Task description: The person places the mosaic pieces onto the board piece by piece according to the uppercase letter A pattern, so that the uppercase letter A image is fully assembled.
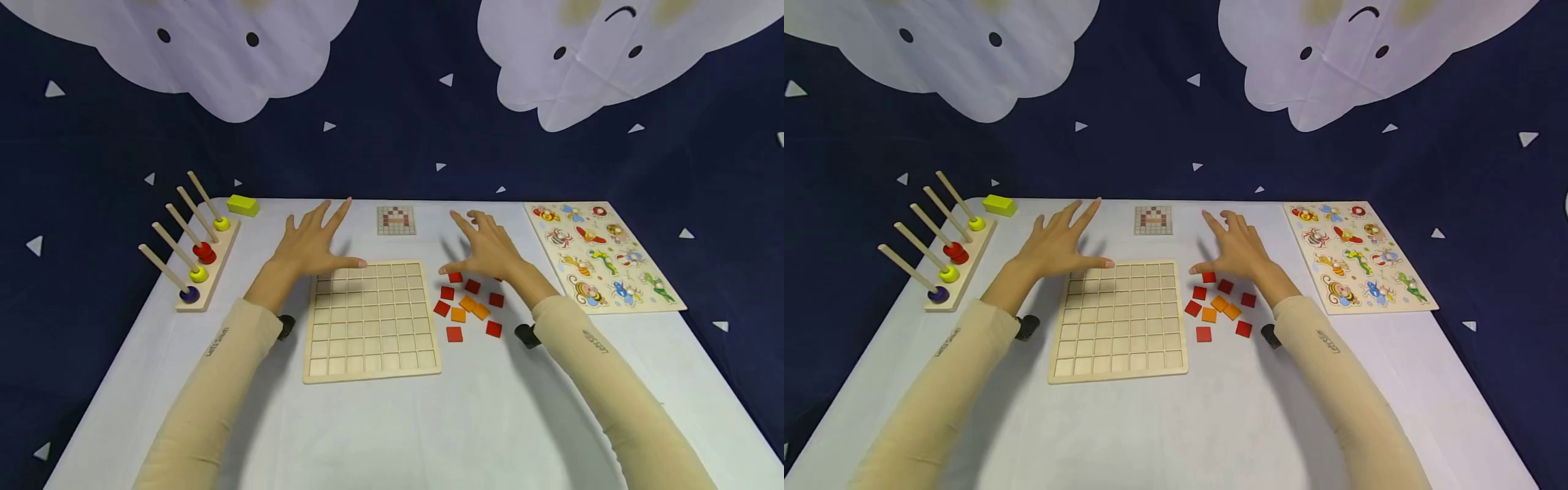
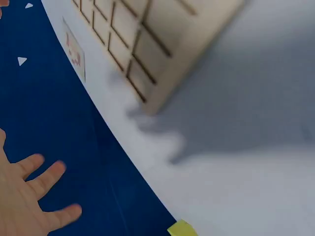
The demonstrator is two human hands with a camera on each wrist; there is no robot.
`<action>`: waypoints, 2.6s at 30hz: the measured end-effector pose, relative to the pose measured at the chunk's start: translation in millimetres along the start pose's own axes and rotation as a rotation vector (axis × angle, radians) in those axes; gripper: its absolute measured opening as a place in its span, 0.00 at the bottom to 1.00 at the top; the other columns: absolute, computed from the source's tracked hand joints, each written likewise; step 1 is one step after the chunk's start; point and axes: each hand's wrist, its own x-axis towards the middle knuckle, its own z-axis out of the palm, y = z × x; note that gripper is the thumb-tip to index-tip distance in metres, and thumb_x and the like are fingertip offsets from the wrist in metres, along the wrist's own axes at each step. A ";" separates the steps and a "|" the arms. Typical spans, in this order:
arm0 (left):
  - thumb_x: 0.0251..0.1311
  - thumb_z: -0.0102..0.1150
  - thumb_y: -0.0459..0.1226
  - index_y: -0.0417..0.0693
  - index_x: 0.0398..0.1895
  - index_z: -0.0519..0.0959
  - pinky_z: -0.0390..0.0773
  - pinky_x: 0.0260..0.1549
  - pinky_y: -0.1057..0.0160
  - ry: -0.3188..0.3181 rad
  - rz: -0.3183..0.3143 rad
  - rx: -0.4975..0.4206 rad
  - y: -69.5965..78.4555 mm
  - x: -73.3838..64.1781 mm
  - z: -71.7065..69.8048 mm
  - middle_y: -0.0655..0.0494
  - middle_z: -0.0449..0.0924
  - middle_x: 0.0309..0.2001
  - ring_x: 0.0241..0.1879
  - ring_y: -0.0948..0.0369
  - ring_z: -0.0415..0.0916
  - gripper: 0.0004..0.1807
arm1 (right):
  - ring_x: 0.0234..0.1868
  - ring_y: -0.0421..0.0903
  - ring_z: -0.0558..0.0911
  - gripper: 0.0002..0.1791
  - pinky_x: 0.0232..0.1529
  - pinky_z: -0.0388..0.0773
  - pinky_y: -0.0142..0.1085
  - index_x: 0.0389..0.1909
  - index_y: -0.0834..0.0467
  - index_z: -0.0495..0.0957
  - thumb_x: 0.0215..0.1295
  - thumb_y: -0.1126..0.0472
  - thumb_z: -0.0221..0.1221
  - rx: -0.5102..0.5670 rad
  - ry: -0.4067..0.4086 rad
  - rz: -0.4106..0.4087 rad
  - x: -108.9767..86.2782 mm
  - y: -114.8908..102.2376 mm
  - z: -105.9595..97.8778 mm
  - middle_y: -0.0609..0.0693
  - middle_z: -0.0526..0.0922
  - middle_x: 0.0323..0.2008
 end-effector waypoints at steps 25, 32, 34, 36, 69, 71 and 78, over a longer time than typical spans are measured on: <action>0.52 0.65 0.65 0.58 0.79 0.54 0.68 0.27 0.61 -0.161 -0.017 -0.204 -36.3 -79.6 34.9 0.47 0.67 0.48 0.30 0.57 0.68 0.54 | 0.40 0.45 0.69 0.18 0.38 0.68 0.37 0.45 0.54 0.87 0.55 0.52 0.73 0.166 -0.078 -0.134 -46.9 -6.2 38.7 0.50 0.71 0.36; 0.48 0.69 0.64 0.54 0.78 0.57 0.67 0.29 0.61 -0.215 -0.043 -0.241 -44.5 -83.9 44.3 0.46 0.67 0.48 0.32 0.56 0.66 0.56 | 0.39 0.45 0.69 0.15 0.38 0.69 0.37 0.42 0.60 0.87 0.57 0.56 0.72 0.174 -0.064 -0.133 -50.8 -10.5 38.3 0.49 0.71 0.35; 0.47 0.70 0.63 0.53 0.77 0.58 0.66 0.31 0.61 -0.218 -0.049 -0.263 -46.8 -84.9 47.0 0.46 0.66 0.47 0.33 0.56 0.66 0.56 | 0.39 0.45 0.69 0.14 0.38 0.69 0.37 0.41 0.60 0.87 0.57 0.57 0.72 0.175 -0.059 -0.134 -51.2 -11.7 38.7 0.49 0.71 0.34; 0.47 0.72 0.62 0.52 0.77 0.60 0.66 0.31 0.61 -0.215 -0.050 -0.280 -49.2 -85.9 49.3 0.46 0.65 0.46 0.34 0.56 0.65 0.55 | 0.38 0.44 0.69 0.13 0.37 0.68 0.37 0.40 0.60 0.87 0.57 0.57 0.72 0.183 -0.057 -0.129 -51.3 -12.8 39.4 0.49 0.71 0.34; 0.43 0.78 0.56 0.54 0.76 0.60 0.68 0.41 0.55 -0.202 -0.080 -0.437 -61.6 -88.0 57.9 0.46 0.65 0.45 0.41 0.53 0.66 0.56 | 0.38 0.45 0.71 0.13 0.40 0.70 0.39 0.38 0.59 0.87 0.54 0.57 0.73 0.237 -0.020 -0.240 -33.2 -31.1 45.8 0.49 0.72 0.34; 0.43 0.78 0.55 0.54 0.76 0.60 0.67 0.40 0.56 -0.203 -0.080 -0.433 -61.8 -87.8 58.0 0.46 0.65 0.45 0.41 0.54 0.65 0.56 | 0.38 0.45 0.71 0.13 0.41 0.71 0.39 0.37 0.59 0.87 0.54 0.57 0.73 0.238 -0.018 -0.259 -29.9 -36.3 46.9 0.49 0.72 0.34; 0.43 0.78 0.54 0.54 0.76 0.60 0.67 0.41 0.55 -0.219 -0.088 -0.440 -59.6 -87.7 55.9 0.46 0.65 0.45 0.41 0.54 0.65 0.56 | 0.39 0.44 0.71 0.12 0.43 0.73 0.40 0.37 0.60 0.87 0.55 0.57 0.72 0.223 -0.018 -0.320 -17.5 -57.5 48.5 0.48 0.72 0.34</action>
